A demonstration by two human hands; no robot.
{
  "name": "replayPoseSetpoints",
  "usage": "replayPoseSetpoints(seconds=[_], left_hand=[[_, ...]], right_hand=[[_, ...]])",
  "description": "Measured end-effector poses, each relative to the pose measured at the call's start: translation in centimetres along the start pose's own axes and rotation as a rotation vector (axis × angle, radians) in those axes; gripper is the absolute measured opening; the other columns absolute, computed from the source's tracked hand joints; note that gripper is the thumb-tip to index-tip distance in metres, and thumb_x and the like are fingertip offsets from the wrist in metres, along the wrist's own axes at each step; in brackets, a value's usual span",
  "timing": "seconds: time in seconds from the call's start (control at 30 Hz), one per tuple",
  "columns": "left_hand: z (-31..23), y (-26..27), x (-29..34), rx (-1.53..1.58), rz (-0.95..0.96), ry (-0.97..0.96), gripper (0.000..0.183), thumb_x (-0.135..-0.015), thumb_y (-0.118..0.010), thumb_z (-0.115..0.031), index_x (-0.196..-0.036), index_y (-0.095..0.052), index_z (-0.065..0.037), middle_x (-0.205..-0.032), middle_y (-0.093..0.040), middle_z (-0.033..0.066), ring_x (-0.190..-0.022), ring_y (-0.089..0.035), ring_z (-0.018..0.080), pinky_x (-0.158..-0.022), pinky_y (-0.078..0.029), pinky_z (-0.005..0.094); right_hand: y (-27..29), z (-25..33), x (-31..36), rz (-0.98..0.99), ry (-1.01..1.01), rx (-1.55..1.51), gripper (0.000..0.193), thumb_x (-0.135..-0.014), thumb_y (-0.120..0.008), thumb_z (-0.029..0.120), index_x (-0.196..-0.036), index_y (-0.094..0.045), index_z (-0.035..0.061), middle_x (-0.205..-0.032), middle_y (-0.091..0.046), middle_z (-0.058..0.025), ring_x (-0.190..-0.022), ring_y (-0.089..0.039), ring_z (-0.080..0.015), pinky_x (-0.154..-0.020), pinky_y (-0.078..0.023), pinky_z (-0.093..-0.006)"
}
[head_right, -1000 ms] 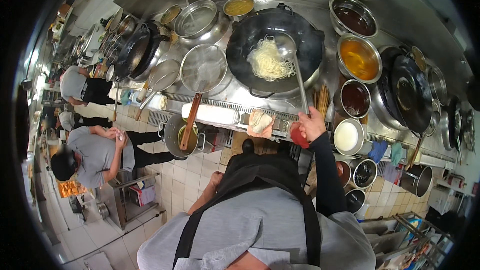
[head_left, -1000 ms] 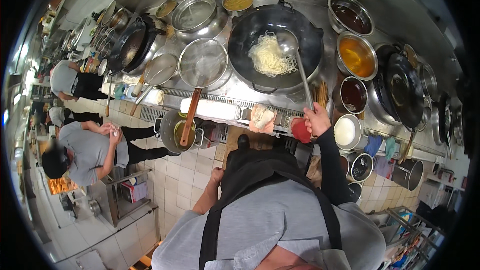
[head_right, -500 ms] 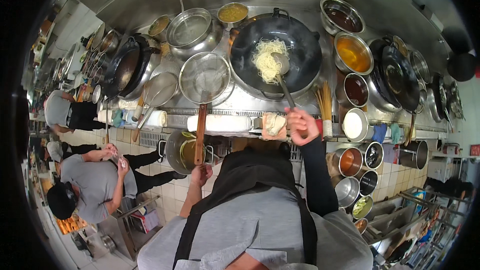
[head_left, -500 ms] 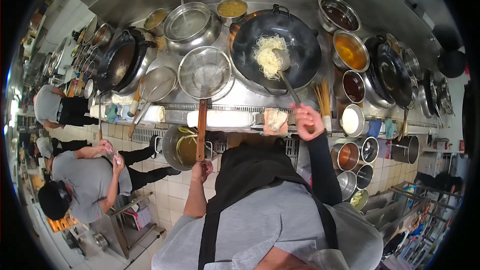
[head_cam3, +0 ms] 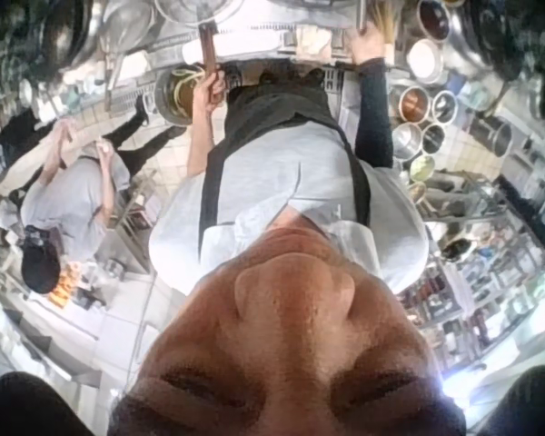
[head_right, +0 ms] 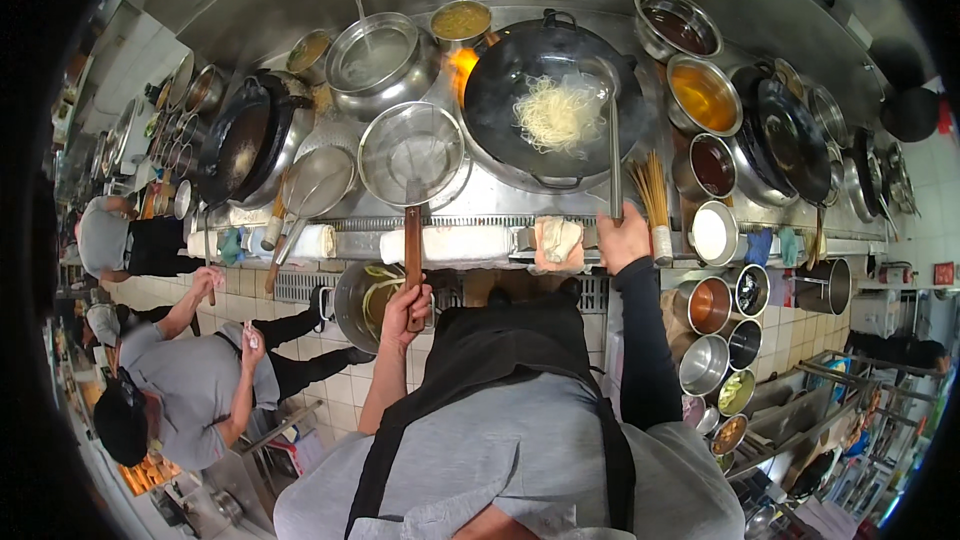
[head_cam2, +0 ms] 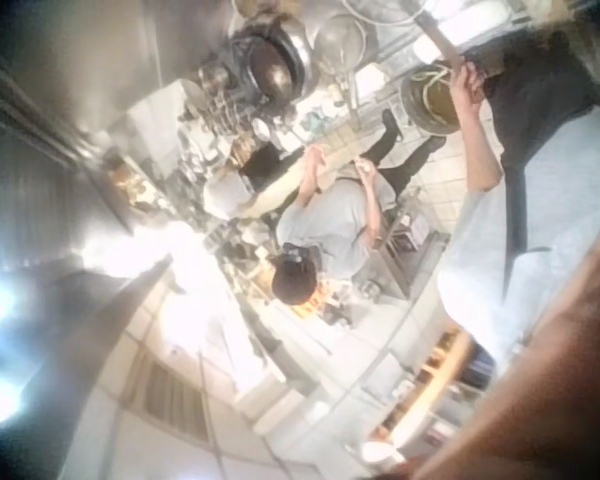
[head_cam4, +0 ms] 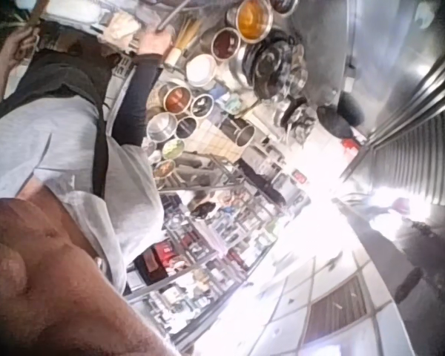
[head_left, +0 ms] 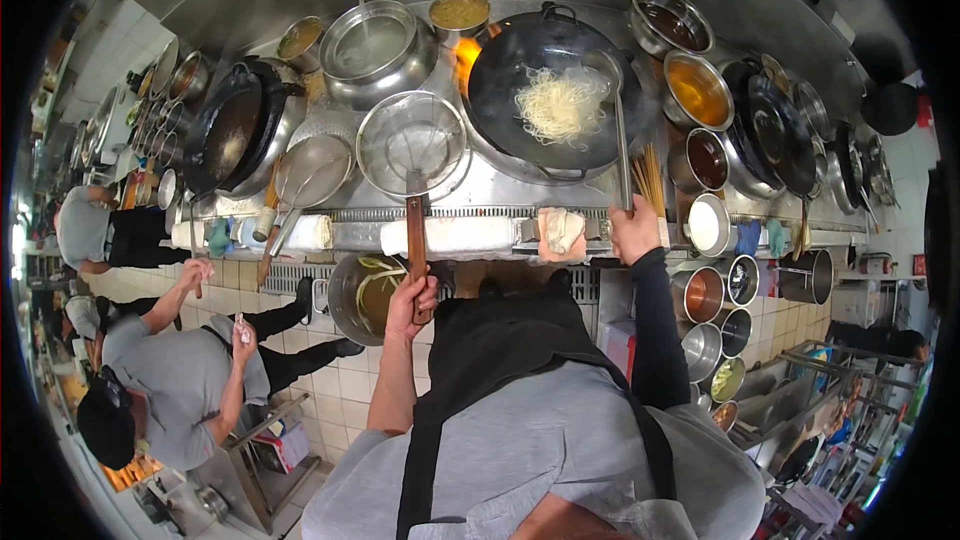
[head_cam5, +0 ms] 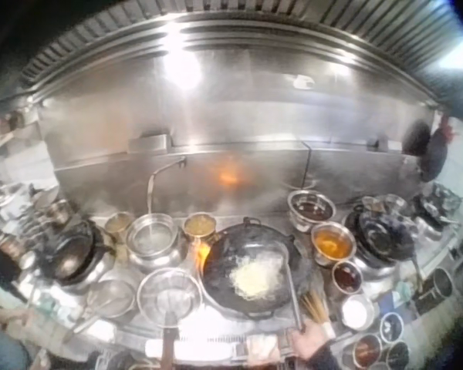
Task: The person washes a wok with water and a brush, سپس cooks noodles and vegetables by frying and stirring them in the wok with a ladle.
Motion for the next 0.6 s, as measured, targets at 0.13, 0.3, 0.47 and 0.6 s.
replayPoseSetpoints(seconds=[0.13, 0.3, 0.47, 0.6], left_hand=[[-0.8, -4.2, 0.9, -0.071, -0.066, -0.109, 0.019, -0.104, -0.052, -0.009, -0.120, -0.051, 0.000, -0.092, -0.055, 0.0070, -0.065, -0.042, 0.0066, -0.051, -0.036, 0.0199], [-3.4, -7.6, 1.5, -0.437, -0.262, -0.235, 0.014, -0.103, -0.051, -0.006, -0.116, -0.050, -0.005, -0.083, -0.055, 0.0038, -0.061, -0.042, 0.0042, -0.048, -0.036, 0.0193], [-7.5, -14.7, 1.1, -1.553, -0.580, -0.718, 0.035, -0.100, -0.050, -0.004, -0.133, -0.044, 0.005, -0.100, -0.067, 0.0253, -0.085, -0.066, 0.0430, -0.074, -0.053, 0.0487], [-7.1, -17.3, -0.1, -1.603, -0.523, -0.455, 0.039, -0.099, -0.049, -0.003, -0.136, -0.041, 0.010, -0.113, -0.065, 0.0338, -0.108, -0.062, 0.0500, -0.092, -0.047, 0.0518]], right_hand=[[0.6, -0.6, 0.6, -0.249, 0.345, 0.393, 0.036, -0.087, -0.066, 0.015, -0.116, -0.060, -0.0052, -0.082, -0.067, -0.0198, -0.078, -0.067, -0.0340, -0.075, -0.052, -0.0434], [-0.1, -3.3, -4.0, -0.099, 0.277, 0.518, 0.028, -0.085, -0.063, 0.014, -0.106, -0.061, -0.0037, -0.096, -0.068, -0.0317, -0.096, -0.063, -0.0504, -0.085, -0.051, -0.0529], [0.2, 0.3, -4.2, -0.185, 0.357, 0.419, 0.031, -0.087, -0.064, 0.013, -0.112, -0.059, -0.0022, -0.095, -0.068, -0.0324, -0.095, -0.064, -0.0509, -0.084, -0.051, -0.0552], [0.5, -3.3, -7.2, -0.163, 0.406, 0.371, 0.034, -0.089, -0.065, 0.014, -0.118, -0.056, -0.0026, -0.089, -0.069, -0.0262, -0.085, -0.069, -0.0439, -0.079, -0.054, -0.0493]])
Point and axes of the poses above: each hand's wrist, its own x-axis away from the middle knuckle, its own y-axis out of the back of the hand, z = x × y, the point moved 10 cm from there along -x, towards the middle knuckle
